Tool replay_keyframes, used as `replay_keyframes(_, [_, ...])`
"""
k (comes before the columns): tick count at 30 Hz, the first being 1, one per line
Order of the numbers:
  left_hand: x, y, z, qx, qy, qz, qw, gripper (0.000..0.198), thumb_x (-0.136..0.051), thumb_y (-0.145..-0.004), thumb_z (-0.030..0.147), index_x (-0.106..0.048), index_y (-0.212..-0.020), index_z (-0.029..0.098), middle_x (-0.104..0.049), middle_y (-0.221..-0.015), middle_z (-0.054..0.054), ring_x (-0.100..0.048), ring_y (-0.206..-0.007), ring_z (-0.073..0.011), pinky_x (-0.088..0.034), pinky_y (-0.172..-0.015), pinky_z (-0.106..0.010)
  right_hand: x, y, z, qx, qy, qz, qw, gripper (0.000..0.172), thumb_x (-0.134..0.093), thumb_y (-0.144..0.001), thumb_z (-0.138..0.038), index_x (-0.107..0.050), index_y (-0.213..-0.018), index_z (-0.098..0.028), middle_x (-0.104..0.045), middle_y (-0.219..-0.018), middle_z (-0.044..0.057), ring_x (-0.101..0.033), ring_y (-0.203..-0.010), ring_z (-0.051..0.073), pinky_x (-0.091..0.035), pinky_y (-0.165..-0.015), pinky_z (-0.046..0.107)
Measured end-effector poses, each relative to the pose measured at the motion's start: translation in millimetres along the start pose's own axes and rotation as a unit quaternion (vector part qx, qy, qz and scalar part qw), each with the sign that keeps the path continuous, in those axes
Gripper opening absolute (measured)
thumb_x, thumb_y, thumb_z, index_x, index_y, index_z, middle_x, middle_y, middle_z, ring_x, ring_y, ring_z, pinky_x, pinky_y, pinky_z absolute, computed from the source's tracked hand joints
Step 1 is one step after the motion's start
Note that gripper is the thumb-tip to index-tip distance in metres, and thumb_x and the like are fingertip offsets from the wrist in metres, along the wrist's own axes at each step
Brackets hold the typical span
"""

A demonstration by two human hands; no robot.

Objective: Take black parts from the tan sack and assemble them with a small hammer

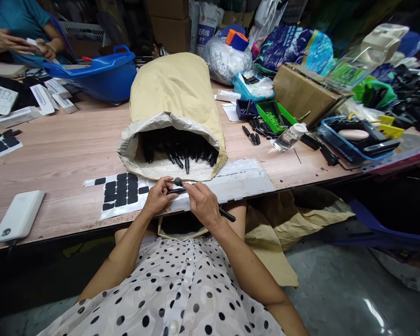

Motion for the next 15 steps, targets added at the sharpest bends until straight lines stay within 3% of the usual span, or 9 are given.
replay_keyframes(3, [0.2, 0, 0, -0.002, -0.005, 0.001, 1.000, 0.049, -0.072, -0.068, 0.020, -0.062, -0.116, 0.025, -0.063, -0.082, 0.007, -0.049, -0.059, -0.0097, -0.042, -0.062, -0.023, -2, 5, 0, 0.004, 0.017, -0.023, 1.000, 0.036, -0.047, -0.098, -0.016, -0.072, -0.118, -0.029, -0.065, -0.082, 0.004, -0.061, -0.084, 0.018, -0.050, -0.074, 0.025])
replay_keyframes(7, [1.7, 0, 3, -0.007, -0.017, -0.008, 1.000, 0.046, -0.072, -0.067, 0.020, -0.066, -0.113, 0.024, -0.064, -0.085, 0.005, -0.049, -0.060, -0.0105, -0.044, -0.063, -0.025, 1, 1, 8, -0.016, 0.024, 0.007, 1.000, 0.036, -0.045, -0.099, -0.017, -0.071, -0.121, -0.028, -0.066, -0.088, 0.004, -0.061, -0.087, 0.018, -0.050, -0.079, 0.026])
replay_keyframes(11, [3.9, 1, 8, -0.038, -0.050, -0.009, 0.998, 0.036, -0.071, -0.068, 0.018, -0.072, -0.104, 0.023, -0.065, -0.086, 0.002, -0.053, -0.065, -0.0131, -0.048, -0.067, -0.027, 5, -15, 35, -0.056, 0.063, 0.043, 0.996, 0.034, -0.045, -0.099, -0.021, -0.072, -0.119, -0.026, -0.066, -0.091, 0.006, -0.060, -0.090, 0.020, -0.048, -0.079, 0.029])
replay_keyframes(15, [2.5, 2, 8, -0.067, -0.084, -0.008, 0.994, 0.025, -0.072, -0.069, 0.020, -0.075, -0.093, 0.022, -0.065, -0.084, 0.000, -0.055, -0.067, -0.0146, -0.050, -0.069, -0.029, -4, -26, 70, -0.102, 0.116, 0.039, 0.987, 0.032, -0.047, -0.095, -0.017, -0.073, -0.111, -0.024, -0.064, -0.089, 0.008, -0.055, -0.084, 0.022, -0.044, -0.072, 0.031])
Point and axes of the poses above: each hand's wrist, its own y-axis away from the middle knuckle, its own x-axis out of the back of the hand, z = x × y, the point moved 2 cm from there along -y, towards the middle knuckle
